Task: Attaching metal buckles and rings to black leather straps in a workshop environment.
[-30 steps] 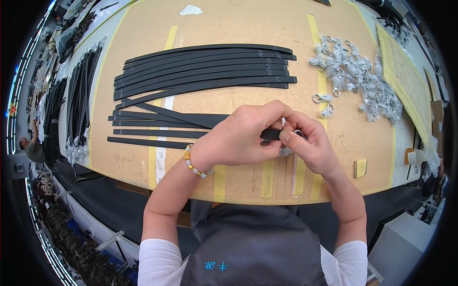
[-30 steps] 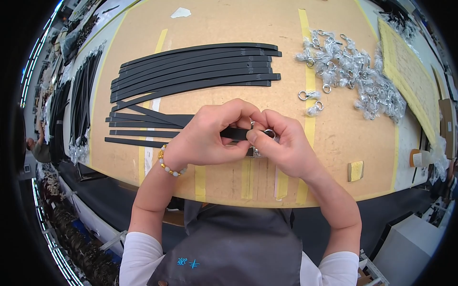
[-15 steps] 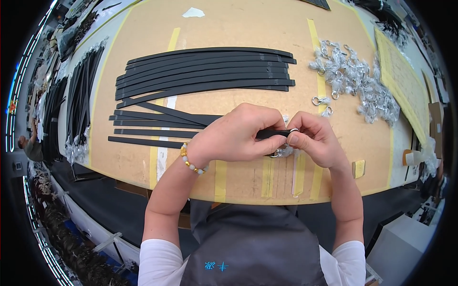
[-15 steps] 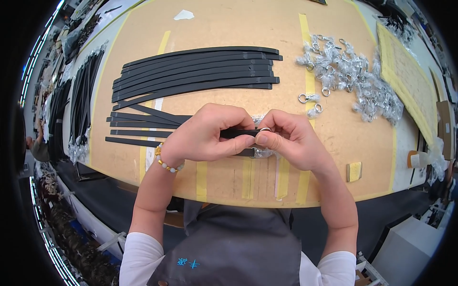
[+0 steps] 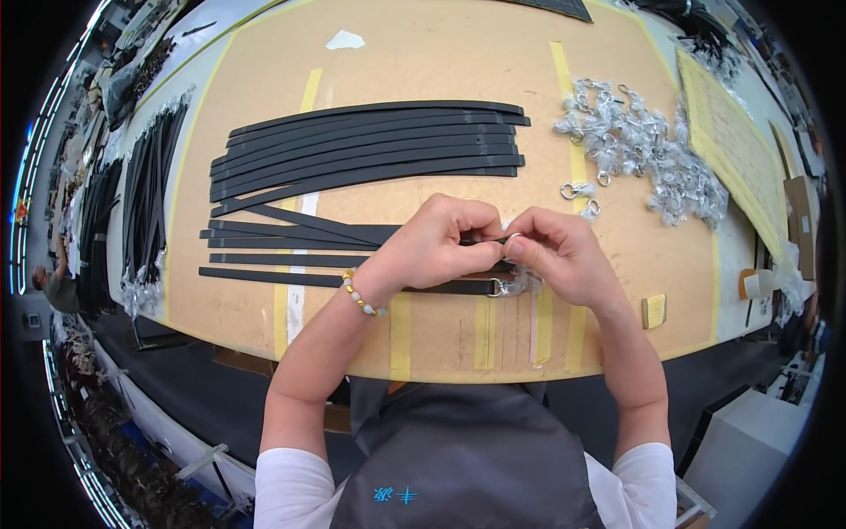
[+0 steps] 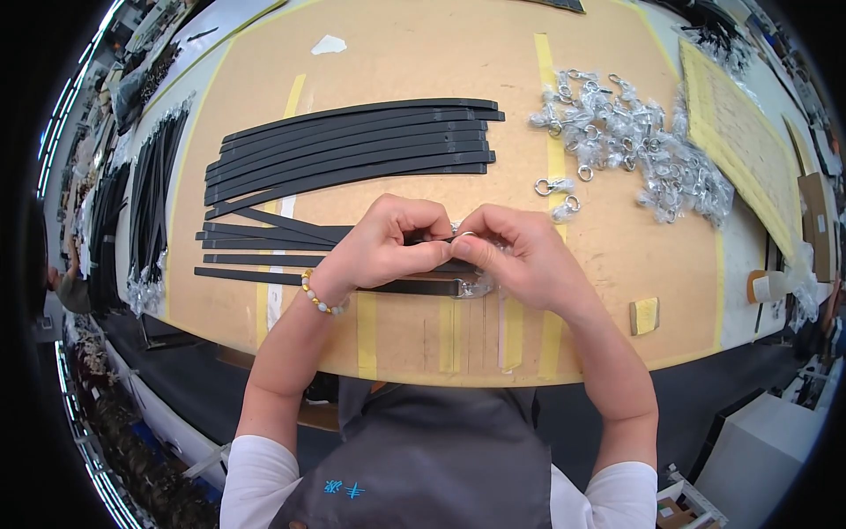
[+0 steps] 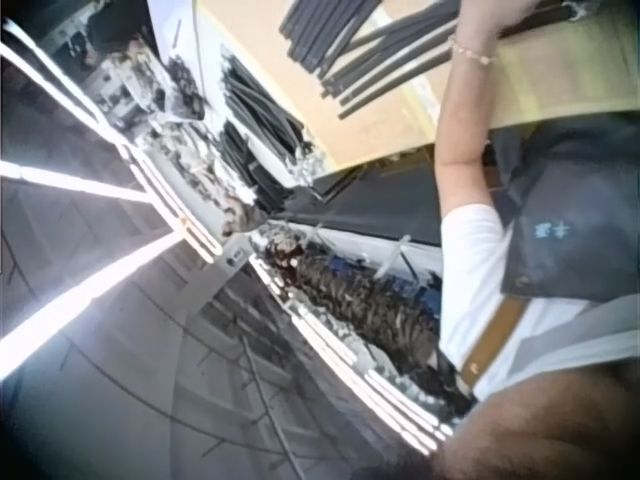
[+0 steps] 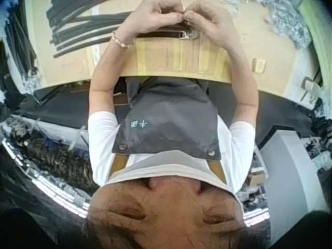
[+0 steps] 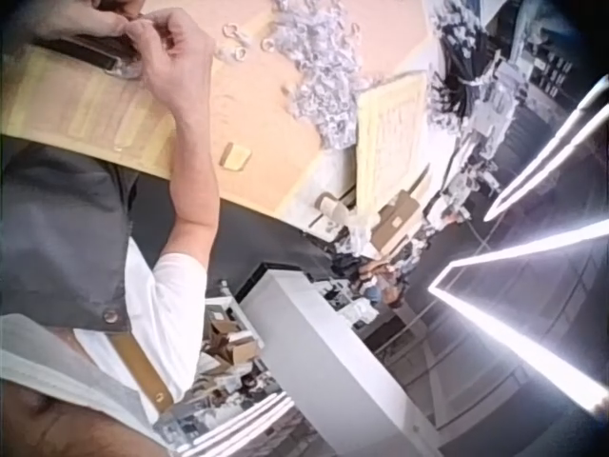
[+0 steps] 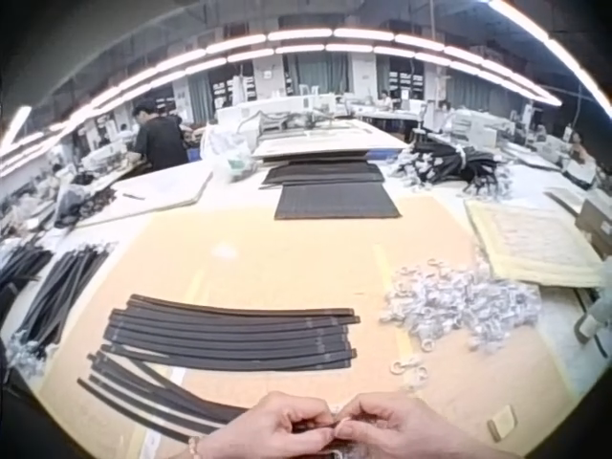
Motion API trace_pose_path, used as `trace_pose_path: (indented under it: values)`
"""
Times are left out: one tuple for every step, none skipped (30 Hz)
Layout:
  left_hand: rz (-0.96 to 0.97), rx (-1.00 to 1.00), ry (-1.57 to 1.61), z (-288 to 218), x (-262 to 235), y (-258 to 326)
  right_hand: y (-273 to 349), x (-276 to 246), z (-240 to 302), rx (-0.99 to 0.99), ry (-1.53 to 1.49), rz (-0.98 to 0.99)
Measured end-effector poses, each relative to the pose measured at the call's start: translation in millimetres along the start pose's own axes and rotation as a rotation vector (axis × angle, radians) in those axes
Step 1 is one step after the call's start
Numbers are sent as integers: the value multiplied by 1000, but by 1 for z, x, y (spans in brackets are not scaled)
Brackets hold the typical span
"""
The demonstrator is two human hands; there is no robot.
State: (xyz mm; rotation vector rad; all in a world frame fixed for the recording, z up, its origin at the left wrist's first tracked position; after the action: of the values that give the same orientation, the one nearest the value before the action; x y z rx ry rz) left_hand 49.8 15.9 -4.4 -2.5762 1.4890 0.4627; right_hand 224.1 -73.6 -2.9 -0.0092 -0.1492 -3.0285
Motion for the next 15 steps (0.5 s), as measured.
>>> trace_pose_path:
  values:
    - [1,0,-4,0,-2,-1,-2,-5,3,-3,-2,-1]
    - [4,17,-176,-1,-4,-2,-3,-17,8,-80,155,-155]
    - [10,36,-346,-3,-6,-4,-3,-29,13,-155,312,-313]
    - [10,36,-352,-1,-8,-5,-4,-37,13,-160,308,-315]
    - [-119,139,-479,1,-13,-8,-4,-49,13,-113,438,-459]
    - [-251,240,-606,4,-19,-9,-4,-59,11,-65,564,-599]
    - [-303,224,-688,8,-24,-14,-1,-68,4,-68,565,-609]
    - [-373,221,-732,12,-27,-23,0,-74,-7,-115,730,-564]
    - [-444,214,-776,17,-29,-32,0,-77,-12,-162,893,-513]
    - [-450,214,-783,22,-31,-38,-2,-76,-11,-171,890,-511]
    - [-451,213,-874,27,-32,-44,-4,-76,-12,-108,821,-492]
    - [-449,214,-963,30,-32,-48,-5,-76,-12,-43,753,-475]
    - [-451,218,-968,32,-32,-50,-4,-75,-9,-49,752,-477]
    - [-399,166,-916,37,-32,-53,-3,-74,-7,-23,750,-463]
    - [-342,118,-862,38,-31,-56,-2,-73,-7,6,747,-454]
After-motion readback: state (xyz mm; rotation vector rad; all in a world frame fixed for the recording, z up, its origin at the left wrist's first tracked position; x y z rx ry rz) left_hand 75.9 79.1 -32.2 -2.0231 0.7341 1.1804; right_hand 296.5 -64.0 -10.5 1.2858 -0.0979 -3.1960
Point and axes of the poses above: each hand's wrist, its own y-axis away from the middle knuckle, its own x-axis out of the palm, z = x × y, the point moved 3 cm from there along -y, towards the middle knuckle, and after that the axes turned 13 degrees about -y, right-handed, at the moved point
